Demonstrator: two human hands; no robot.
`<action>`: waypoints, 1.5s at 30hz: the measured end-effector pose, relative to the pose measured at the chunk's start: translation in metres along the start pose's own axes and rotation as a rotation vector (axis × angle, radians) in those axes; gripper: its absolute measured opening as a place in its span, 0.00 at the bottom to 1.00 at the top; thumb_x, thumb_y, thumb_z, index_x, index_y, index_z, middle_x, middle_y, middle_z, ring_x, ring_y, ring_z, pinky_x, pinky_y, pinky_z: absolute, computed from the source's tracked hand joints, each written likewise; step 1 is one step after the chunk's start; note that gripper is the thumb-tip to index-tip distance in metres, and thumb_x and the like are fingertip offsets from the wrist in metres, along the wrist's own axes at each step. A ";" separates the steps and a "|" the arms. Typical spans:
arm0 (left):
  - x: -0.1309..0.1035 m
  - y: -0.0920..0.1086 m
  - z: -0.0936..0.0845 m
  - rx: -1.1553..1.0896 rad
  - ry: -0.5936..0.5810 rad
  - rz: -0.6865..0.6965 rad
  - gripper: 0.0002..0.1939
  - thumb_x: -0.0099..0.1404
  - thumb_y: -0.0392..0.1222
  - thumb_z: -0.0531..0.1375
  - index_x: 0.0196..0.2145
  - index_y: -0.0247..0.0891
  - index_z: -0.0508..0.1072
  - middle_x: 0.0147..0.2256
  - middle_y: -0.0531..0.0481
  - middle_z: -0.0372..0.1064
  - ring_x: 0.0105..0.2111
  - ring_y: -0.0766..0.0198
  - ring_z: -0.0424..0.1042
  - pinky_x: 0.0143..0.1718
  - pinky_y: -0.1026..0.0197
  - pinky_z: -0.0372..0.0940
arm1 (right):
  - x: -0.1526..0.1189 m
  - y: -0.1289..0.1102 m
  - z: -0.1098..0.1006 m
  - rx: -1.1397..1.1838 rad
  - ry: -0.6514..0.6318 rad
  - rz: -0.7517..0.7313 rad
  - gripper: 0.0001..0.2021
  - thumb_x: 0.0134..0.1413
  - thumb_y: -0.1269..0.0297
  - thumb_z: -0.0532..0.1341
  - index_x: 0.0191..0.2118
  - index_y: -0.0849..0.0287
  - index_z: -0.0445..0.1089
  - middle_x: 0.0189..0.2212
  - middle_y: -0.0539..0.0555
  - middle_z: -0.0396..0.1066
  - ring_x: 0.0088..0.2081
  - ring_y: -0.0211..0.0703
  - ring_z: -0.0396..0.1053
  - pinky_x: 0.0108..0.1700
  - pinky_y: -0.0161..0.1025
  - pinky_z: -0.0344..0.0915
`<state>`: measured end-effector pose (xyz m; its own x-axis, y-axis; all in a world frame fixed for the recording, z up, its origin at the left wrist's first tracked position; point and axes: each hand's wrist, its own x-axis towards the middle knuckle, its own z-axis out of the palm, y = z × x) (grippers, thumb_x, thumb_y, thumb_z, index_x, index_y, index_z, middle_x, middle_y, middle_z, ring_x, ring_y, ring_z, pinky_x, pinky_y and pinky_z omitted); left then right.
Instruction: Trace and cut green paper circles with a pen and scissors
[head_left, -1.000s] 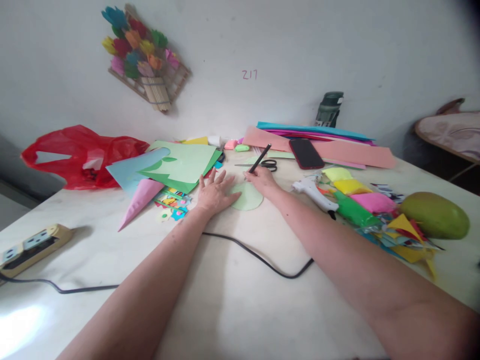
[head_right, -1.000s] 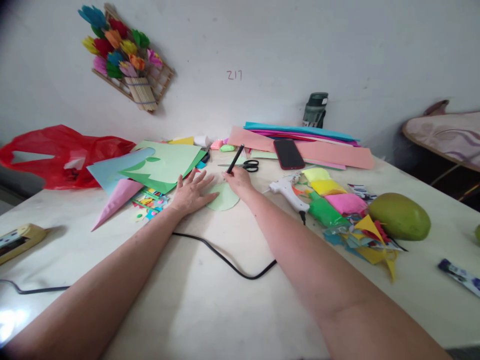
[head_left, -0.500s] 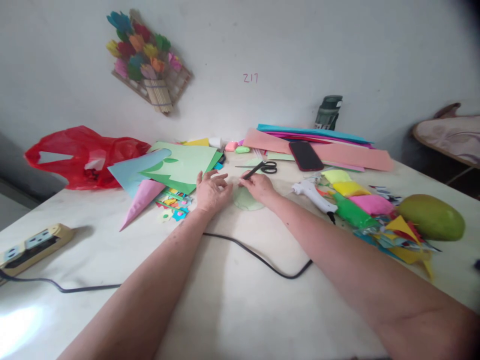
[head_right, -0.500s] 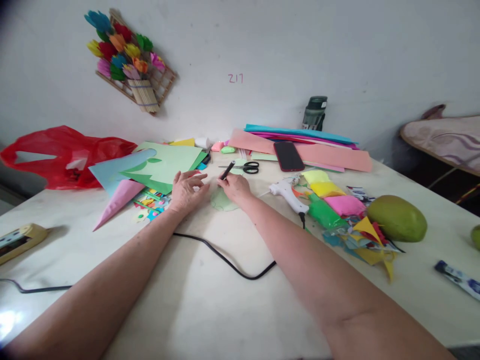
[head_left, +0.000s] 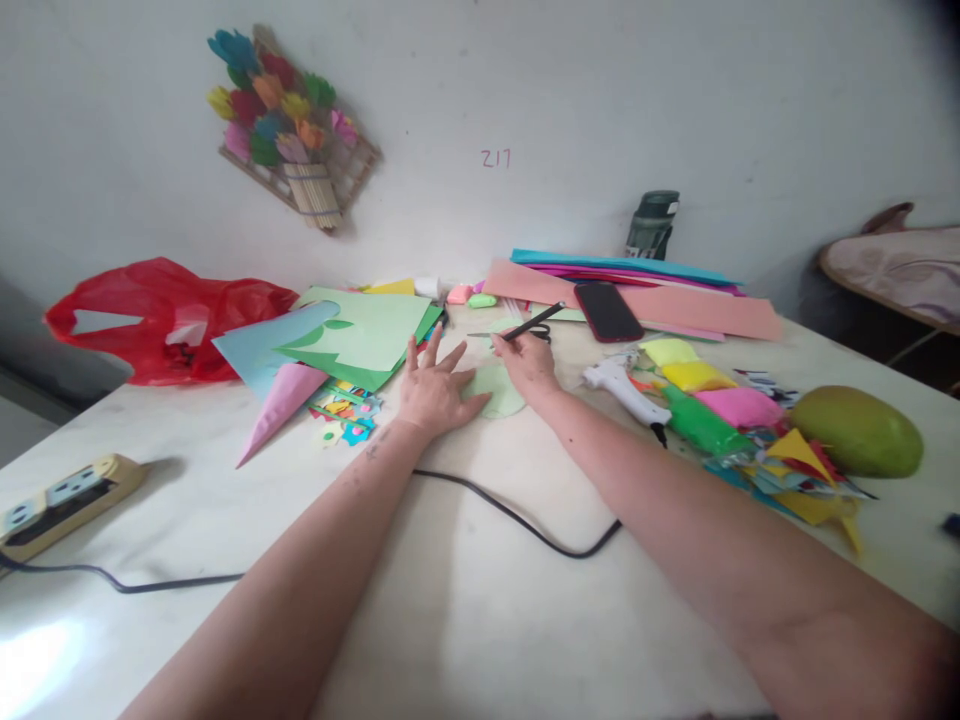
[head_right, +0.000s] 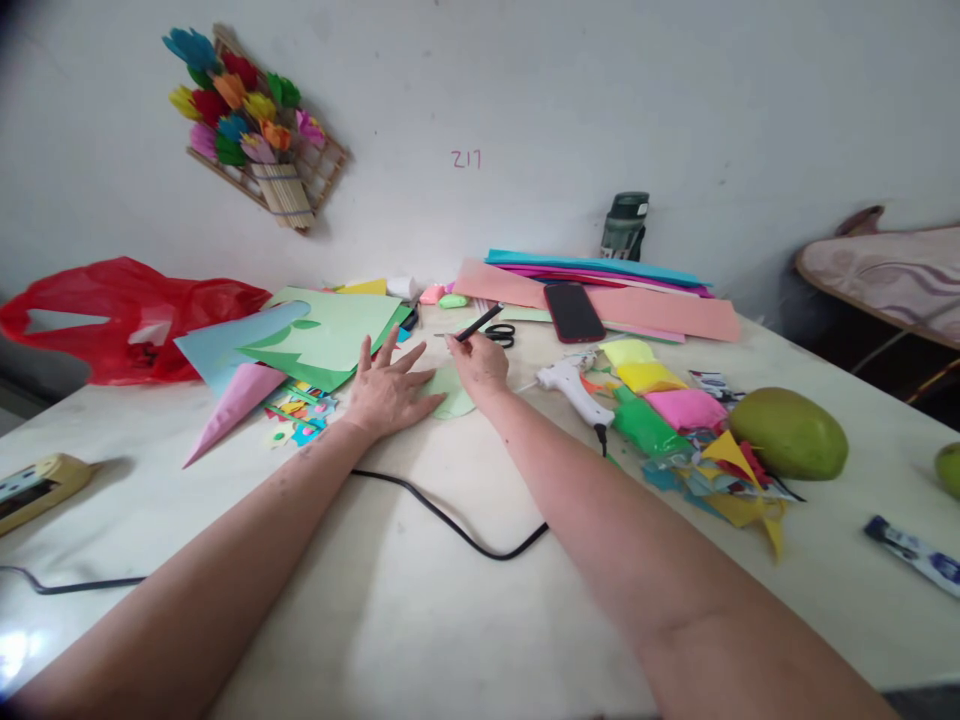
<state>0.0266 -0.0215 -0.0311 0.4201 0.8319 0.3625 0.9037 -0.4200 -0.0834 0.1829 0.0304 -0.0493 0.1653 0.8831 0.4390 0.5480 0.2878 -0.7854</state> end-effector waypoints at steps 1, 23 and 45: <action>0.000 0.004 -0.002 0.014 0.021 -0.012 0.26 0.56 0.63 0.50 0.43 0.48 0.75 0.58 0.56 0.55 0.62 0.45 0.31 0.59 0.42 0.19 | 0.000 0.000 0.000 -0.005 -0.004 0.003 0.14 0.52 0.54 0.55 0.34 0.58 0.70 0.28 0.53 0.74 0.34 0.40 0.72 0.38 0.34 0.64; 0.003 -0.014 0.011 -0.010 -0.153 -0.181 0.43 0.53 0.72 0.44 0.59 0.45 0.56 0.61 0.54 0.46 0.62 0.46 0.26 0.58 0.38 0.24 | 0.000 -0.010 0.011 0.613 -0.244 0.031 0.11 0.42 0.59 0.63 0.29 0.63 0.70 0.25 0.52 0.73 0.32 0.40 0.72 0.41 0.38 0.66; 0.001 -0.020 0.011 -0.044 -0.255 -0.232 0.39 0.54 0.71 0.43 0.57 0.50 0.58 0.61 0.57 0.48 0.62 0.48 0.31 0.58 0.38 0.27 | -0.004 -0.005 0.015 0.241 -0.431 -0.025 0.08 0.45 0.63 0.62 0.30 0.62 0.72 0.24 0.52 0.73 0.29 0.39 0.71 0.35 0.35 0.66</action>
<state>0.0096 -0.0080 -0.0393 0.2165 0.9685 0.1234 0.9754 -0.2201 0.0160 0.1677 0.0311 -0.0536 -0.2276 0.9332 0.2781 0.3337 0.3431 -0.8780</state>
